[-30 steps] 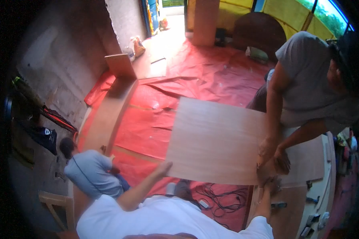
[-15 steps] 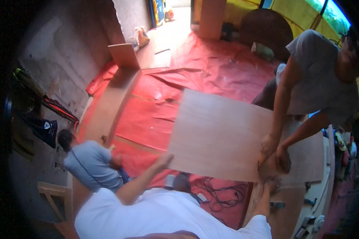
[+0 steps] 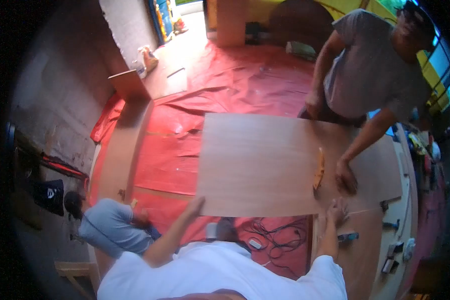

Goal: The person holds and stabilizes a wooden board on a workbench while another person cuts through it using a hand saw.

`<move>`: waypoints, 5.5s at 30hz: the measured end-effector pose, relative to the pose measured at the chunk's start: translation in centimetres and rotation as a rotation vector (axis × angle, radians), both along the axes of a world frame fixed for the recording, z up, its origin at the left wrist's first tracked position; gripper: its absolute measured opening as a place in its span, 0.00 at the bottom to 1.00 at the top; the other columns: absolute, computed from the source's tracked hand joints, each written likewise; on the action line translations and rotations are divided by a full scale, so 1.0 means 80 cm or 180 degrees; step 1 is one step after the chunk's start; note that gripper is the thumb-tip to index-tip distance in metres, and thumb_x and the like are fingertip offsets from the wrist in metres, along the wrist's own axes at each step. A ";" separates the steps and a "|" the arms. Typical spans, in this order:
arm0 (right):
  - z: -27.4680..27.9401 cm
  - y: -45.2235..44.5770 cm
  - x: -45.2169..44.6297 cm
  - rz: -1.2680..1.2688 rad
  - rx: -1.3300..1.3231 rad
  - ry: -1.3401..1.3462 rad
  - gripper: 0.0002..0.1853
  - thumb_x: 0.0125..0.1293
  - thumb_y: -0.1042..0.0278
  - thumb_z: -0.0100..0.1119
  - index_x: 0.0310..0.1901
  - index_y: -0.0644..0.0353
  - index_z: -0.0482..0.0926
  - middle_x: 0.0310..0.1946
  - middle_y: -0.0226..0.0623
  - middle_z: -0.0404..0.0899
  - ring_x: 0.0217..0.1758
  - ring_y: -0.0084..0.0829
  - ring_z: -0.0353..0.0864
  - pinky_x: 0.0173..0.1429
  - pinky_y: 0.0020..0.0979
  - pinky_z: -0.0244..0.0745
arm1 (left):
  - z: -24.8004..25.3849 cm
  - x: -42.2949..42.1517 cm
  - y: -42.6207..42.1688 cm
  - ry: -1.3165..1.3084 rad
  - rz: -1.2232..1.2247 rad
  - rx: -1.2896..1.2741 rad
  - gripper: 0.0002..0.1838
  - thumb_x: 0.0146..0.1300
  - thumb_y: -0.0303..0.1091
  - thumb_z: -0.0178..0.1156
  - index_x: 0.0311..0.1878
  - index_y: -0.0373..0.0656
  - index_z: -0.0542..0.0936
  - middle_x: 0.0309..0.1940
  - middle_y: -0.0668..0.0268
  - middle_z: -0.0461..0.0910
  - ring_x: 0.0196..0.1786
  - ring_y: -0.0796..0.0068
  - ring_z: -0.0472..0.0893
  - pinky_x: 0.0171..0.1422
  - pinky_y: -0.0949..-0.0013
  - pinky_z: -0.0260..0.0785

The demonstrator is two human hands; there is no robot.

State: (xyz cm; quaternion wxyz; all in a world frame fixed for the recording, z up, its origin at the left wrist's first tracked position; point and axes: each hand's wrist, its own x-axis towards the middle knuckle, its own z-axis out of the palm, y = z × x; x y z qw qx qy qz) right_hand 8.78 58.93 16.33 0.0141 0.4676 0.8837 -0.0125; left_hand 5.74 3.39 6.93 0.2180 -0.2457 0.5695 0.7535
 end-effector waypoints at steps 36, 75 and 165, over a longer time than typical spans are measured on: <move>-0.064 0.036 0.011 -0.0029 0.0028 0.0777 0.27 0.63 0.43 0.47 0.64 0.34 0.66 0.70 0.38 0.54 0.74 0.43 0.47 0.74 0.53 0.30 | -0.058 -0.131 -0.004 0.1207 -0.0178 -0.0402 0.25 0.69 0.46 0.43 0.55 0.33 0.73 0.49 0.58 0.77 0.50 0.69 0.74 0.55 0.66 0.66; -0.057 0.038 0.012 0.0041 0.0186 0.0421 0.27 0.64 0.42 0.44 0.64 0.35 0.65 0.69 0.37 0.56 0.74 0.40 0.48 0.74 0.52 0.33 | -0.011 -0.115 0.009 0.0899 0.0034 -0.0559 0.30 0.69 0.55 0.44 0.51 0.33 0.76 0.42 0.62 0.79 0.43 0.73 0.75 0.50 0.69 0.66; -0.048 0.044 0.000 0.0493 0.0272 0.0067 0.31 0.65 0.38 0.34 0.62 0.48 0.68 0.58 0.50 0.68 0.59 0.54 0.68 0.61 0.48 0.62 | 0.015 -0.121 0.012 0.0267 -0.0037 -0.0706 0.33 0.61 0.60 0.54 0.47 0.32 0.78 0.37 0.61 0.80 0.38 0.73 0.78 0.43 0.68 0.70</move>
